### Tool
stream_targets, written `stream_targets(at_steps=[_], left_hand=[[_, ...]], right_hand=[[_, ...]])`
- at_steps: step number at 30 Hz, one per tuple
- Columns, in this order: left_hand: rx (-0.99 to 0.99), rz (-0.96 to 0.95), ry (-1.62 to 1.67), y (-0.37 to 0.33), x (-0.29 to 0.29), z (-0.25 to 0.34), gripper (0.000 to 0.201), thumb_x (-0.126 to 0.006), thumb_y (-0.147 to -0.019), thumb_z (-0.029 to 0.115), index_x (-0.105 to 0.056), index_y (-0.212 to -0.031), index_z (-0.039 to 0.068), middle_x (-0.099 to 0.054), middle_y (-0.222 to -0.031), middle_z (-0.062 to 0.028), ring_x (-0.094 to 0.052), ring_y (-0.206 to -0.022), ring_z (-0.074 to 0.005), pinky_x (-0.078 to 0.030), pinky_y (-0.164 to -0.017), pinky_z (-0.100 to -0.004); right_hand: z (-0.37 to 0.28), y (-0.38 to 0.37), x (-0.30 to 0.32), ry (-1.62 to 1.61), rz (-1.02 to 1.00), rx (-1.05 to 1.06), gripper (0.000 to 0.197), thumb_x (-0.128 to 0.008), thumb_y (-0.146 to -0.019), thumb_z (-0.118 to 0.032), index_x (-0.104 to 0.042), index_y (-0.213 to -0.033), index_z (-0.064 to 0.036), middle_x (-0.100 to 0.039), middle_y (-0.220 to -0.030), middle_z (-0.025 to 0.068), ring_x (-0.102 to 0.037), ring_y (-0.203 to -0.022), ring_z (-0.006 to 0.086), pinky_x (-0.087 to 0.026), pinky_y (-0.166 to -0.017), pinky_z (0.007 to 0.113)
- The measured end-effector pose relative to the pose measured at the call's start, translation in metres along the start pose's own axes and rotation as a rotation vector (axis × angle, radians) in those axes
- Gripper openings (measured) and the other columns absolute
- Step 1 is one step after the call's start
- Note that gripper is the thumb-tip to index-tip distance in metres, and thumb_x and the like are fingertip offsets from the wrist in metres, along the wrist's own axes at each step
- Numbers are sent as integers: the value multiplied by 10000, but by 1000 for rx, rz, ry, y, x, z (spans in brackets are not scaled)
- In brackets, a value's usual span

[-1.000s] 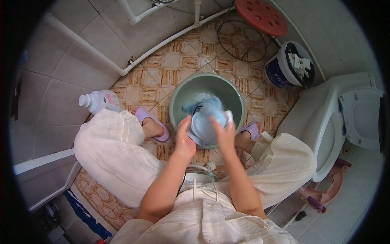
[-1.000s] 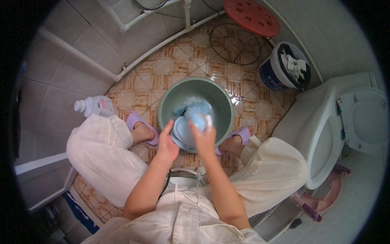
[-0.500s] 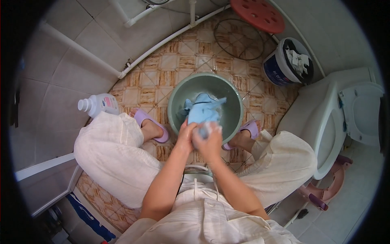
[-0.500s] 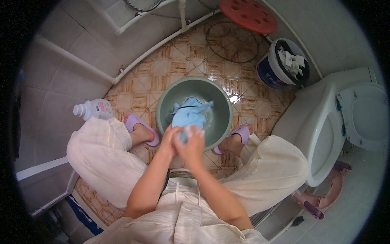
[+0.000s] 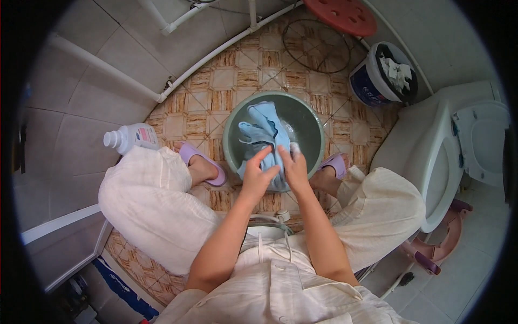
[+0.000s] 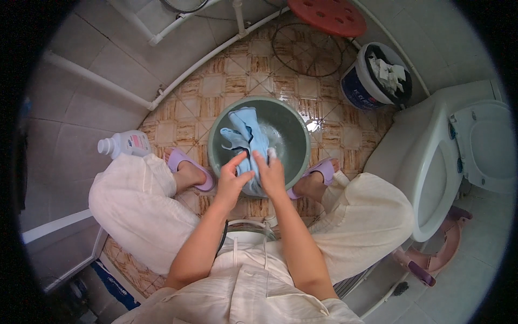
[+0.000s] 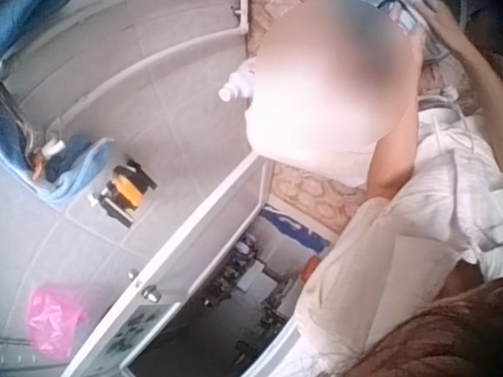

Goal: The person washes a light blue garment by hand in a basin of water. They scrub the fabric, squeeze it to remove liquid, and lift the item to examine different sections.

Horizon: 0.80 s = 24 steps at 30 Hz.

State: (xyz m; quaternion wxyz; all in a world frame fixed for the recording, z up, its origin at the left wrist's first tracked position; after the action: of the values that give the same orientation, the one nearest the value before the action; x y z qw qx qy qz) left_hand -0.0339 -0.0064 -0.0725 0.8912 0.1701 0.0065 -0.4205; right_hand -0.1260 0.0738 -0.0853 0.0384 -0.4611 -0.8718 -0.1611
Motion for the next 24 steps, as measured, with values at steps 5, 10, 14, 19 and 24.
stream_targets(at_steps=[5,10,14,19,24], left_hand=[[103,157,485,-2,19,16,375,-606,-706,-3,-498,-1063,31,-536,-1012,-63,-511,-940,-157,-399,-836,-273],[155,264,839,-10,57,-9,326,-589,-762,64,-493,-1072,37,-545,-1032,-89,-519,-979,-203,-401,-880,-317],[283,303,1043,-9,50,-7,331,-574,-800,152,-487,-1103,48,-546,-1093,-108,-514,-1034,-262,-389,-921,-390],[495,215,1100,1,35,-21,324,-513,-801,158,-509,-1085,0,-561,-1108,-127,-511,-1065,-275,-386,-933,-404],[462,2,1054,2,40,-11,478,-485,-686,-17,-427,-1160,-46,-518,-1125,-165,-498,-1067,-285,-391,-931,-417]], right_hand=[[3,-13,23,-536,144,-124,275,-483,-891,-295,-540,-866,-27,-546,-817,26,-499,-775,98,-402,-703,264],[-30,-6,31,-992,85,-250,346,-486,-892,-297,-527,-1085,-13,-569,-1050,81,-540,-944,180,-416,-839,311],[-30,-6,38,-1079,43,-209,330,-407,-922,-268,-521,-1100,-14,-572,-1090,91,-530,-1011,212,-389,-905,343],[-41,-8,46,-1179,13,-192,315,-408,-920,-250,-528,-1092,-15,-576,-1087,95,-529,-1015,216,-386,-909,350],[-58,-12,74,-992,89,-18,326,-504,-846,-174,-469,-1131,-18,-554,-1072,94,-521,-999,197,-381,-903,319]])
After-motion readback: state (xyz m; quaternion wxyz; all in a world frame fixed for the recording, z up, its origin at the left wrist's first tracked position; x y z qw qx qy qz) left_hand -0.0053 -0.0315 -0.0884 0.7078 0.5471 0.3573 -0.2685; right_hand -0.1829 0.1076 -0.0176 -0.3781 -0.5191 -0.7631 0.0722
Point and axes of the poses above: each hand's wrist, its own y-axis away from the middle knuckle, its own x-axis out of the back of the hand, z = x × y, the point moved 7 cm from there along -y, towards the middle knuckle
